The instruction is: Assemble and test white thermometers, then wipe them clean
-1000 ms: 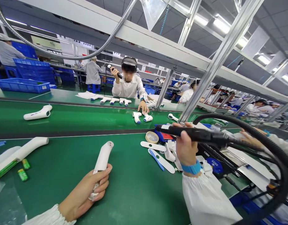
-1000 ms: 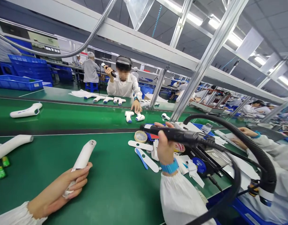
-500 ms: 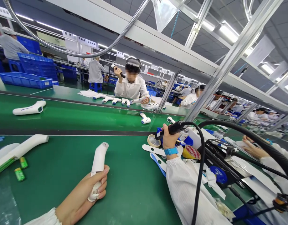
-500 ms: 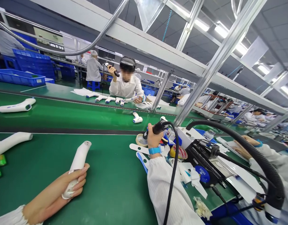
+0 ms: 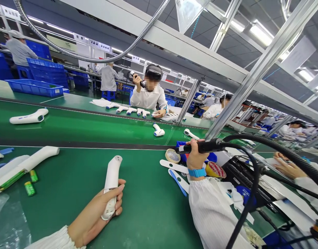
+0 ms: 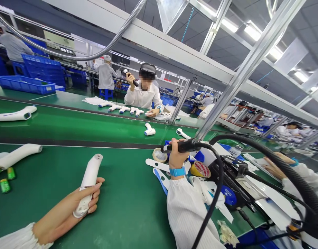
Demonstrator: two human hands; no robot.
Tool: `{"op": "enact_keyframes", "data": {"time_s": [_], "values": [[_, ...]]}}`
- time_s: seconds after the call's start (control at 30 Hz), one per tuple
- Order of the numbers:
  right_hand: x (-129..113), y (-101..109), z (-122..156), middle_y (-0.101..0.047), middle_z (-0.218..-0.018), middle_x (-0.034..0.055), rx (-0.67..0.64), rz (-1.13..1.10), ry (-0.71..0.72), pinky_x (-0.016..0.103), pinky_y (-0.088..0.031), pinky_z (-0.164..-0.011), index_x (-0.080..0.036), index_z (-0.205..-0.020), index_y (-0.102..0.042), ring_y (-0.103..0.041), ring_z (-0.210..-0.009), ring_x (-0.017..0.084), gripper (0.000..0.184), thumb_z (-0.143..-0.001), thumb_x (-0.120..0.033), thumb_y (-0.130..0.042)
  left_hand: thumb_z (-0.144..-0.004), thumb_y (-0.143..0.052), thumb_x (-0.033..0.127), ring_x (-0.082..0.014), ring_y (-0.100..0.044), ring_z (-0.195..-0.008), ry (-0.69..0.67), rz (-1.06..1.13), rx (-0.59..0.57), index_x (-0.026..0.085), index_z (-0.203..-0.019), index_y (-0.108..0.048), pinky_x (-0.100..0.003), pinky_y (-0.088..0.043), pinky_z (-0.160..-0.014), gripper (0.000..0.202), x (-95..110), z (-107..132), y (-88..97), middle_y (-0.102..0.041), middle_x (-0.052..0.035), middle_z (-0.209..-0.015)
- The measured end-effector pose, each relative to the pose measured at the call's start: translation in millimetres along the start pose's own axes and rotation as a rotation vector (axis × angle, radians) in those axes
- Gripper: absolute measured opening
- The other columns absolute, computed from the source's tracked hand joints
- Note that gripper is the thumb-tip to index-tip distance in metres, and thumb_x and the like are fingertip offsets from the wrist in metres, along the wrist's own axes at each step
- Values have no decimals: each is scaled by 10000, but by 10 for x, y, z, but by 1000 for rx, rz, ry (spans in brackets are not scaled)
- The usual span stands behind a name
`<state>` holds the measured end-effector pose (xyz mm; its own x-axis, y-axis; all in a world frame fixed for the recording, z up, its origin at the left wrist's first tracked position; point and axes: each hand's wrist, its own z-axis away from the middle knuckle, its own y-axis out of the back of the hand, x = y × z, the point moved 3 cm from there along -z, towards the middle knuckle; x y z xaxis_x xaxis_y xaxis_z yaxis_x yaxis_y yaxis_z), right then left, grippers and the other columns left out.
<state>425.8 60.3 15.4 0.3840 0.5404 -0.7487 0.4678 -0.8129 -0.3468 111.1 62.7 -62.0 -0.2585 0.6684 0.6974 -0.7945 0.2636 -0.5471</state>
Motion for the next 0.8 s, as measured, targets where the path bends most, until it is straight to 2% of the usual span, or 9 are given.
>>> {"op": "enact_keyframes", "data": {"time_s": [0.13,0.27,0.4,0.5,0.63,0.8], "values": [[-128,-19,89,-543,-557,-62,-85,-1,-41,308,-487,-590,-189,-709,-465,-550,-500,123,324,-565,-302,-732,-723,-668,246,-70,-435,-485,-24,-1,-20,196,-993,-527,-227,-413,-477,309,18,8,-18,-461,48,-605],[-433,-100,365,-533,-559,-79,-119,-102,-72,335,-486,-648,-211,-769,-444,-548,-533,122,239,-658,-292,-640,-700,-683,214,-84,-516,-514,-36,-9,11,175,-921,-551,-235,-474,-532,260,26,12,-30,-532,28,-624],[-800,-241,771,-481,-550,-89,-229,-373,-271,334,-465,-651,-228,-779,-420,-505,-551,117,200,-686,-295,-585,-681,-694,143,-117,-605,-608,-75,31,37,160,-886,-541,-250,-521,-623,256,33,-10,-23,-620,-24,-696],[-970,-307,1037,-456,-578,-78,-317,-467,-374,316,-451,-640,-231,-769,-426,-483,-564,110,167,-715,-311,-563,-697,-684,130,-142,-640,-686,-98,76,34,154,-864,-531,-272,-534,-692,228,38,-28,-14,-653,-61,-766],[-1048,-346,1243,-430,-590,-71,-404,-478,-382,320,-446,-628,-248,-801,-435,-469,-560,113,125,-740,-307,-525,-709,-682,138,-138,-647,-718,-95,117,-4,142,-790,-525,-259,-529,-731,176,47,-35,-26,-663,-72,-785],[-1044,-363,1325,-406,-595,-64,-416,-420,-384,342,-455,-613,-250,-800,-421,-470,-550,124,138,-731,-322,-517,-692,-699,141,-129,-644,-660,-78,141,-38,142,-797,-536,-264,-531,-702,194,38,-41,-25,-655,-54,-738]]}}
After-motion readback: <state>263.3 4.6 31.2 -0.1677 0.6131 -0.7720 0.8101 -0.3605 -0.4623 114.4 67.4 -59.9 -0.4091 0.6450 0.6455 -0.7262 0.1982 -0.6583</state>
